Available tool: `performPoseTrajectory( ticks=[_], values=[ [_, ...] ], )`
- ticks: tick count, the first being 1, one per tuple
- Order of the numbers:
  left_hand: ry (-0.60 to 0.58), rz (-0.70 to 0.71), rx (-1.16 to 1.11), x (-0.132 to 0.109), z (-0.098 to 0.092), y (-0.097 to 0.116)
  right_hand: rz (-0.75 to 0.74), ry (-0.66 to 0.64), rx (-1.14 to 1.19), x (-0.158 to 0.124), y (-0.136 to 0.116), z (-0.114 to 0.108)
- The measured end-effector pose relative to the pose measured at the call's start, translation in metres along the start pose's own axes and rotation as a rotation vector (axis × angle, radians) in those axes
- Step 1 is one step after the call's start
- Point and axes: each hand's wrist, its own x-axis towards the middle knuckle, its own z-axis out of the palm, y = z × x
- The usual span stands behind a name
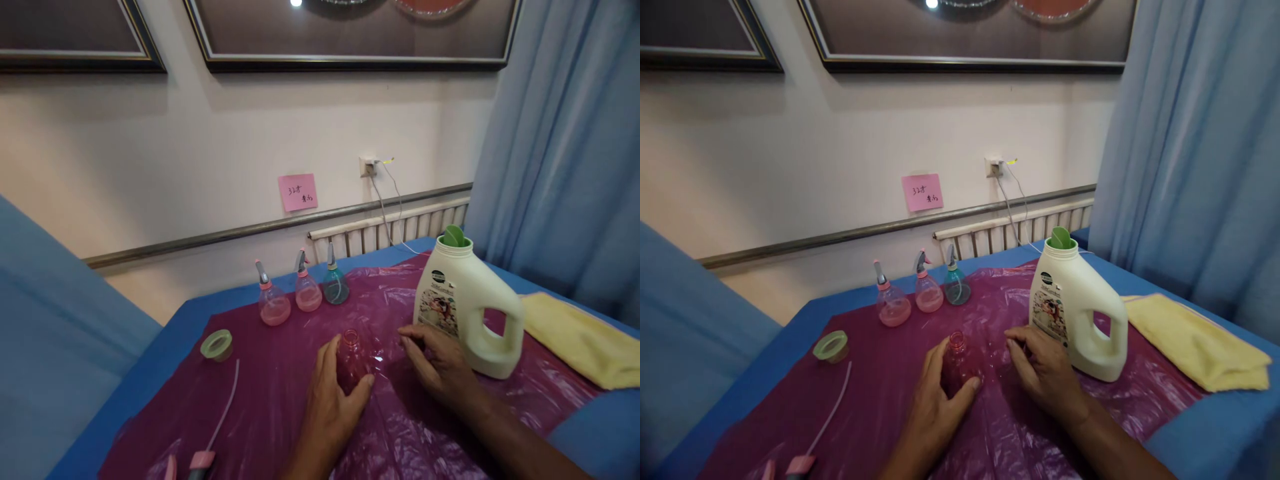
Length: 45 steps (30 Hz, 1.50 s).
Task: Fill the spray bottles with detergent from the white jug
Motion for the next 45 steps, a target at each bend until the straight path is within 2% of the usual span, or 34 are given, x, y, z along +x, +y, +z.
performPoseTrajectory(
  ticks=[9, 19, 45],
  values=[
    [0.013, -0.106, -0.025, 0.000, 0.001, 0.003, 0.001, -0.040, -0.017, 0.003, -0.007, 0.002],
    [0.009, -0.052, -0.035, 0.002, 0.003, -0.004, 0.050, -0.070, -0.009, 0.004, -0.010, 0.001],
    [-0.020, -0.063, -0.052, 0.001, 0.005, -0.003, 0.039, -0.143, 0.012, 0.004, -0.012, 0.002]
  ],
)
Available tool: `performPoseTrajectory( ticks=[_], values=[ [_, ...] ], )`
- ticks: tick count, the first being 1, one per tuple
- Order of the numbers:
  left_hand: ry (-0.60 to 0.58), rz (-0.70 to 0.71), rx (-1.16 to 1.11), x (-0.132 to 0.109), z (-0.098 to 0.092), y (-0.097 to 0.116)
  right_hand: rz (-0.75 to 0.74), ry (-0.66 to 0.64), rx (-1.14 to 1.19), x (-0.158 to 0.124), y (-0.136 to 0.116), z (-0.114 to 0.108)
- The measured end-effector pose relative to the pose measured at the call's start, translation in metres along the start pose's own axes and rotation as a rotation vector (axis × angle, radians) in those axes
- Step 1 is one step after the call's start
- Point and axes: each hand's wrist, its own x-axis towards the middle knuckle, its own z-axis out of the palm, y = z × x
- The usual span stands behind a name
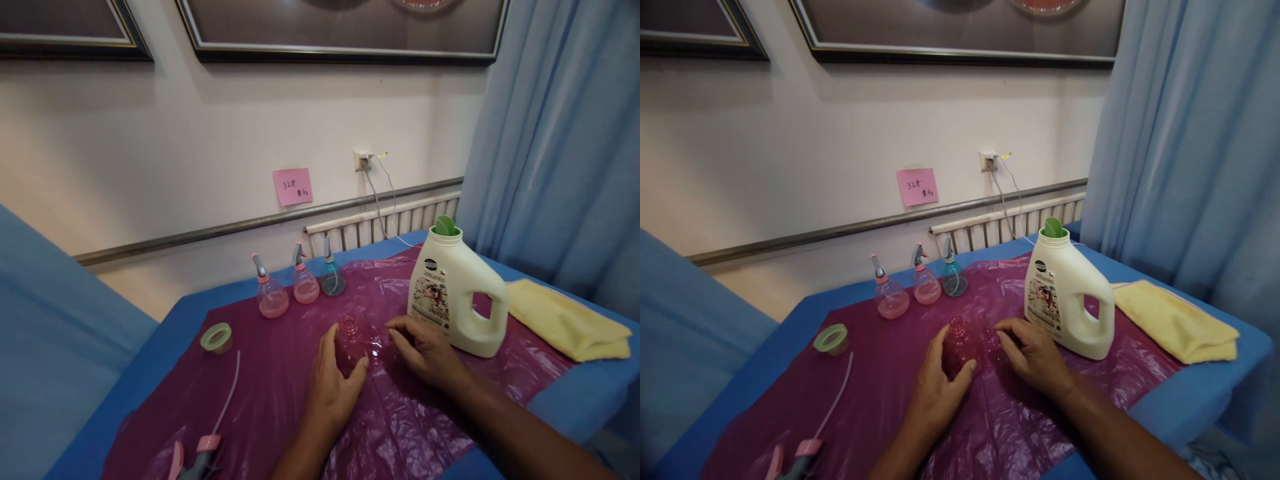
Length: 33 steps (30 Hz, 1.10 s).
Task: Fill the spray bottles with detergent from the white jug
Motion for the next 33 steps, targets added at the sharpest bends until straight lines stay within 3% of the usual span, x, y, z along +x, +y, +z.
performPoseTrajectory(
  ticks=[33],
  values=[
    [-0.007, 0.050, 0.008, -0.0006, 0.0026, -0.0067, -0.002, -0.039, -0.007, -0.0030, 0.0034, 0.0017]
  ],
)
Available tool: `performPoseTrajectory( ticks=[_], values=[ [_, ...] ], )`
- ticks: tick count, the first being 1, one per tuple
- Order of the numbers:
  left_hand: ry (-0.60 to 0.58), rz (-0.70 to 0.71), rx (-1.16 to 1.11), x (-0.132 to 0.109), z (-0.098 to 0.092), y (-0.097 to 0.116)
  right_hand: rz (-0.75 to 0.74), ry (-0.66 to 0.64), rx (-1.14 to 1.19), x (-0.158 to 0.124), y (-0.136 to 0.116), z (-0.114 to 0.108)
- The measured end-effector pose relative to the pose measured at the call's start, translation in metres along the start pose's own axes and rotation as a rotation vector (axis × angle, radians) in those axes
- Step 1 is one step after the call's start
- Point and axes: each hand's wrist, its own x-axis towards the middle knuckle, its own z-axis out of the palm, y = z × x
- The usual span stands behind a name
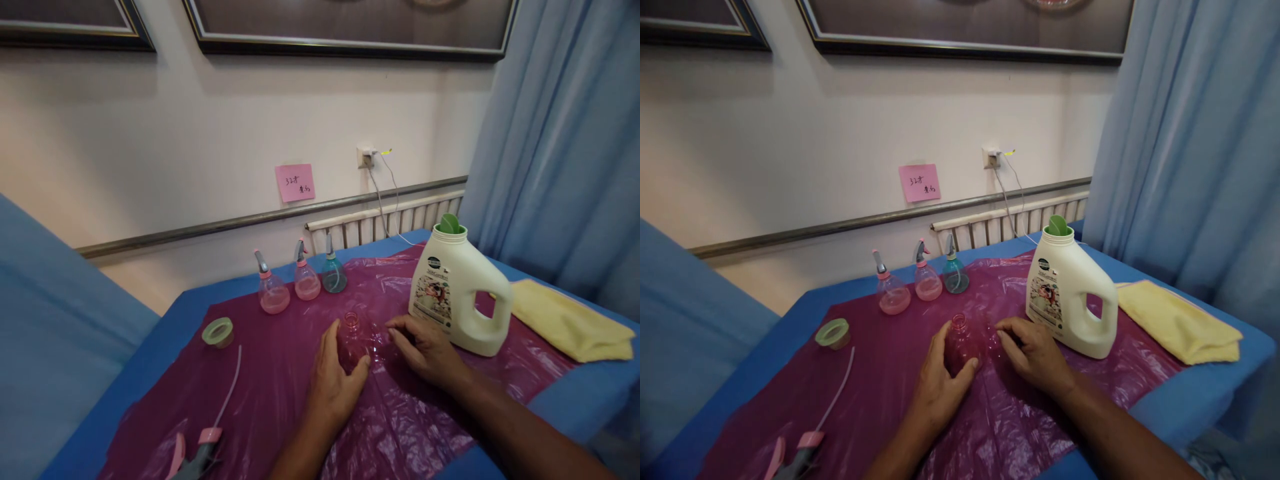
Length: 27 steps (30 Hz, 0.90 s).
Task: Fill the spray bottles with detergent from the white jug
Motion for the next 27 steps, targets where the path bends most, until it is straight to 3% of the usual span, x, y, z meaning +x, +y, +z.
performPoseTrajectory(
  ticks=[27],
  values=[
    [-0.016, -0.025, -0.013, -0.0008, 0.0002, 0.0003, 0.018, -0.039, 0.001, -0.0006, -0.0010, -0.0001]
  ],
)
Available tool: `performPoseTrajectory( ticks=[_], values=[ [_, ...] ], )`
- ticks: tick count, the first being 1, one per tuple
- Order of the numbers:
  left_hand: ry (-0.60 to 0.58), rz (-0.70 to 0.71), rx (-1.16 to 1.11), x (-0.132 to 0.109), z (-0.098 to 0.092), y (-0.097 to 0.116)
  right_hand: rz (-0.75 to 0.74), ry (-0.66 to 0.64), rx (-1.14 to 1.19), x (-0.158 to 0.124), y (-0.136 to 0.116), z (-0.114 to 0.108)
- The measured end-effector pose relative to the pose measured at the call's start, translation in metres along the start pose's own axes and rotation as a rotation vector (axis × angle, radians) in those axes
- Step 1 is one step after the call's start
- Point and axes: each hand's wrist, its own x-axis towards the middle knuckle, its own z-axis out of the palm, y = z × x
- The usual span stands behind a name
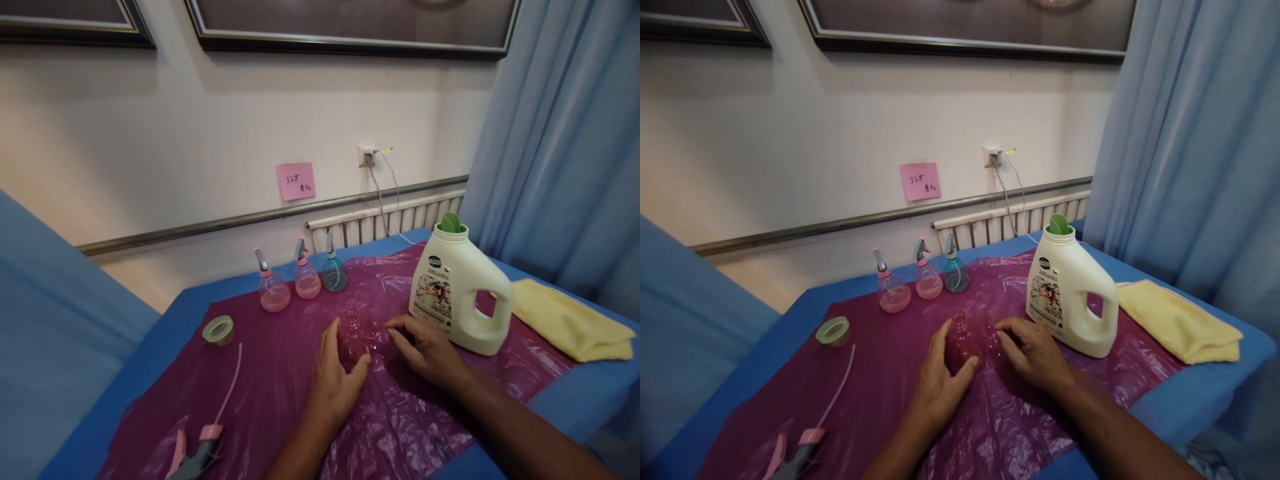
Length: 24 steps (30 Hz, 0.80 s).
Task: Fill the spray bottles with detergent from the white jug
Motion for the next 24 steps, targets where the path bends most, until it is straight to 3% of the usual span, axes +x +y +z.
performPoseTrajectory(
  ticks=[24],
  values=[
    [0.005, -0.015, -0.033, 0.0009, -0.0022, 0.0020, -0.006, -0.019, 0.010, 0.0021, -0.0026, -0.0015]
  ],
)
